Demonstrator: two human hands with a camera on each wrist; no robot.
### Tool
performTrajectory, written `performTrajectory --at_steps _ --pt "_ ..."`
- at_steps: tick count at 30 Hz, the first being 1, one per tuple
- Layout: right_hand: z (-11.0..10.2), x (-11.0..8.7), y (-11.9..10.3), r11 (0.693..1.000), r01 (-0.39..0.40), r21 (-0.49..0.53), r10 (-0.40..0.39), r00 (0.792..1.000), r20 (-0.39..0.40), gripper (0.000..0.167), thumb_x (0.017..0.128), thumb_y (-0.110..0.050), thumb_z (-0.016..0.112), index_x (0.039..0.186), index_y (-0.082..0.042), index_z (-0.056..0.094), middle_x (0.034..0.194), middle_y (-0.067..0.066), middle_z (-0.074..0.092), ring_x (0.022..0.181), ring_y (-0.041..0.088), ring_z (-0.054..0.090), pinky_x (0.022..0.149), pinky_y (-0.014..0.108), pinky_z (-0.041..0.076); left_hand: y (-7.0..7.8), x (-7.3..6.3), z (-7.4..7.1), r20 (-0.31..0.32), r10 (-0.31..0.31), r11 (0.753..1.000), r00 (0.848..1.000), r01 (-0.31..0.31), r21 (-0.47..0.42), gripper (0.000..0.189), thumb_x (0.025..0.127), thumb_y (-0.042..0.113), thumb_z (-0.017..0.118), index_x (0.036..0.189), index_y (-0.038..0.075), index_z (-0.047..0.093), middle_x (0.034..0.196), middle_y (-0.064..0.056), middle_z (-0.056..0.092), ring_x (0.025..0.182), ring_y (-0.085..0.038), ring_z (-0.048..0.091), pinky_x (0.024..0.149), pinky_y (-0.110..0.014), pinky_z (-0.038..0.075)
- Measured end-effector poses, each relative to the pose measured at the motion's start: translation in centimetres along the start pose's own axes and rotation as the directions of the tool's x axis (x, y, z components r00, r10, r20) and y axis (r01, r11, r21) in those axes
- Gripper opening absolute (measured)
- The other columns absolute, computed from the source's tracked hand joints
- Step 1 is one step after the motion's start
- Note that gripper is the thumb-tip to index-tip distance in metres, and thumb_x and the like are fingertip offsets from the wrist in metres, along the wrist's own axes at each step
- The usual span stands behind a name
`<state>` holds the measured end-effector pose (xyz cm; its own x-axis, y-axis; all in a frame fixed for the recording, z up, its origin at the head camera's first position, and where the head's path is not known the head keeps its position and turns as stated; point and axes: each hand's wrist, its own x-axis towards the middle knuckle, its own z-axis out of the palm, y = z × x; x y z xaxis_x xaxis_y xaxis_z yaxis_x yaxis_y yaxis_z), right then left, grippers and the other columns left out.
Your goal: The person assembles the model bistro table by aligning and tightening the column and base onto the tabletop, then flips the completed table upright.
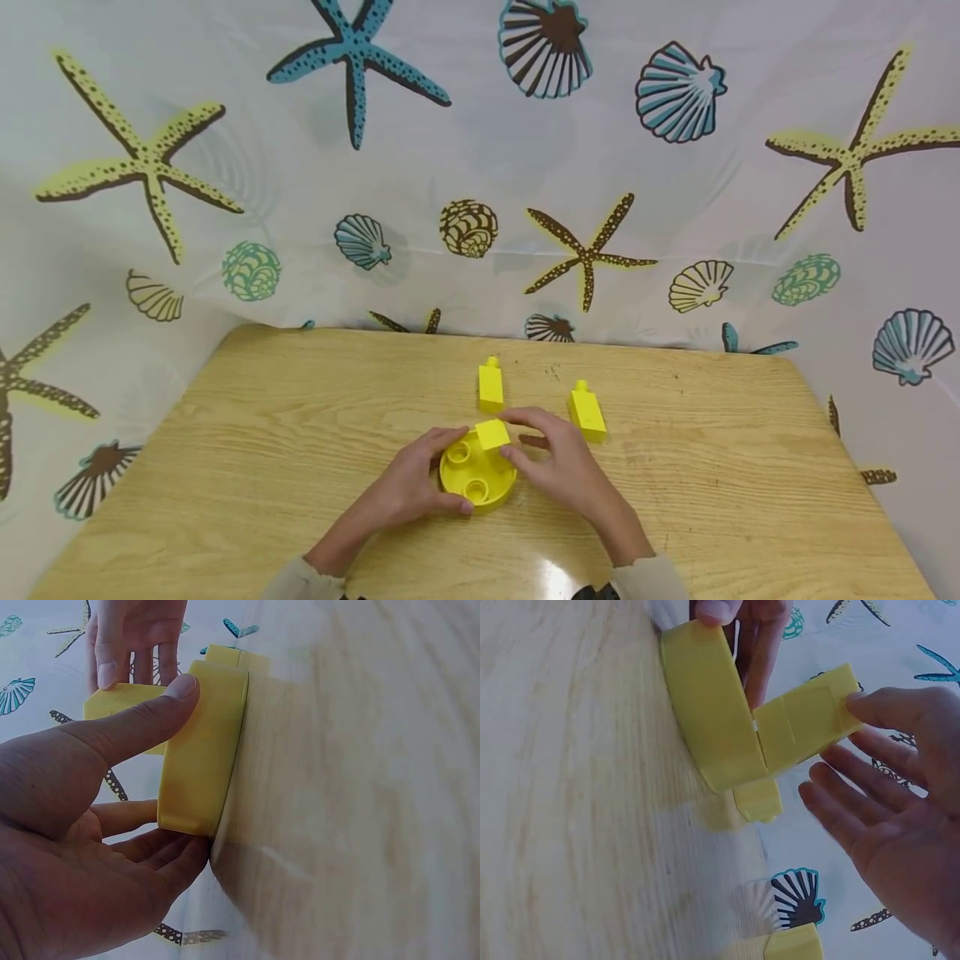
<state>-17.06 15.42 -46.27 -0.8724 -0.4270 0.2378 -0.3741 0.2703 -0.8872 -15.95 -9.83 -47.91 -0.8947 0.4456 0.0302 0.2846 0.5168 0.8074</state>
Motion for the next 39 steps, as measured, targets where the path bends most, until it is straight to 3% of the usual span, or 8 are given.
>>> performTrajectory --at_steps 4,13,22,28,30,36,39 --pt "0.0 0.0 0.0 0.997 -0.026 0.074 0.027 1.000 -0.011 0.036 0.096 -0.014 0.074 0.131 -0.008 0.066 0.132 0.008 0.066 0.122 0.026 0.064 0.097 0.035 0.056 0.0 0.0 0.0 0.002 -0.003 1.000 1.000 0.003 0.000 0.097 0.074 0.027 0.095 0.150 -0.005 0.045 0.144 -0.019 0.052 0.132 -0.034 0.052 0.112 -0.052 0.042" --pt "0.7 0.4 0.6 0.998 -0.050 0.026 0.053 0.993 -0.105 0.036 0.089 -0.016 0.083 0.119 -0.011 0.064 0.118 0.007 0.066 0.104 0.027 0.067 0.093 0.038 0.059 0.0 0.0 0.1 -0.012 0.017 1.000 1.000 -0.017 0.008 0.098 0.072 0.028 0.096 0.150 -0.005 0.046 0.143 -0.019 0.053 0.131 -0.035 0.053 0.111 -0.053 0.043" --pt "1.2 1.0 0.5 0.989 -0.011 -0.147 -0.003 0.995 -0.098 0.051 0.091 -0.025 0.081 0.138 -0.016 0.064 0.106 0.001 0.061 0.090 0.019 0.063 0.083 0.038 0.061 0.1 0.0 0.1 -0.015 0.024 1.000 1.000 -0.024 0.010 0.097 0.073 0.028 0.096 0.150 -0.005 0.046 0.144 -0.019 0.053 0.131 -0.035 0.053 0.111 -0.053 0.043" --pt "0.8 1.4 0.5 0.985 -0.045 -0.166 0.029 0.995 -0.095 0.048 0.092 -0.028 0.080 0.135 -0.015 0.065 0.104 0.000 0.061 0.086 0.016 0.065 0.080 0.032 0.060 0.0 -0.1 0.1 -0.020 0.030 0.999 0.999 -0.029 0.012 0.097 0.073 0.027 0.096 0.150 -0.006 0.046 0.144 -0.019 0.053 0.132 -0.036 0.052 0.112 -0.054 0.043" --pt "0.5 1.3 0.4 0.987 -0.053 -0.150 0.037 0.994 -0.105 0.045 0.092 -0.025 0.079 0.134 -0.014 0.066 0.105 0.002 0.063 0.088 0.017 0.067 0.081 0.031 0.060 0.1 -0.1 0.1 -0.019 0.025 1.000 1.000 -0.024 0.010 0.098 0.073 0.027 0.096 0.150 -0.006 0.046 0.144 -0.020 0.052 0.133 -0.037 0.052 0.112 -0.054 0.042" --pt "0.0 0.9 0.7 0.998 -0.064 -0.002 0.064 0.993 -0.095 0.038 0.095 -0.016 0.076 0.131 -0.010 0.065 0.130 0.007 0.064 0.115 0.026 0.065 0.093 0.031 0.058 0.0 0.1 0.2 -0.007 0.002 1.000 1.000 -0.002 0.002 0.098 0.074 0.028 0.095 0.151 -0.005 0.045 0.144 -0.019 0.052 0.133 -0.035 0.052 0.112 -0.053 0.042" --pt "-0.2 0.8 0.7 0.996 -0.075 0.055 0.080 0.992 -0.093 0.038 0.095 -0.013 0.076 0.130 -0.010 0.064 0.130 0.009 0.065 0.118 0.027 0.065 0.095 0.032 0.057 -0.1 0.2 0.3 -0.007 0.001 1.000 1.000 -0.001 0.007 0.098 0.073 0.028 0.096 0.151 -0.005 0.045 0.144 -0.018 0.053 0.132 -0.034 0.052 0.112 -0.052 0.042"
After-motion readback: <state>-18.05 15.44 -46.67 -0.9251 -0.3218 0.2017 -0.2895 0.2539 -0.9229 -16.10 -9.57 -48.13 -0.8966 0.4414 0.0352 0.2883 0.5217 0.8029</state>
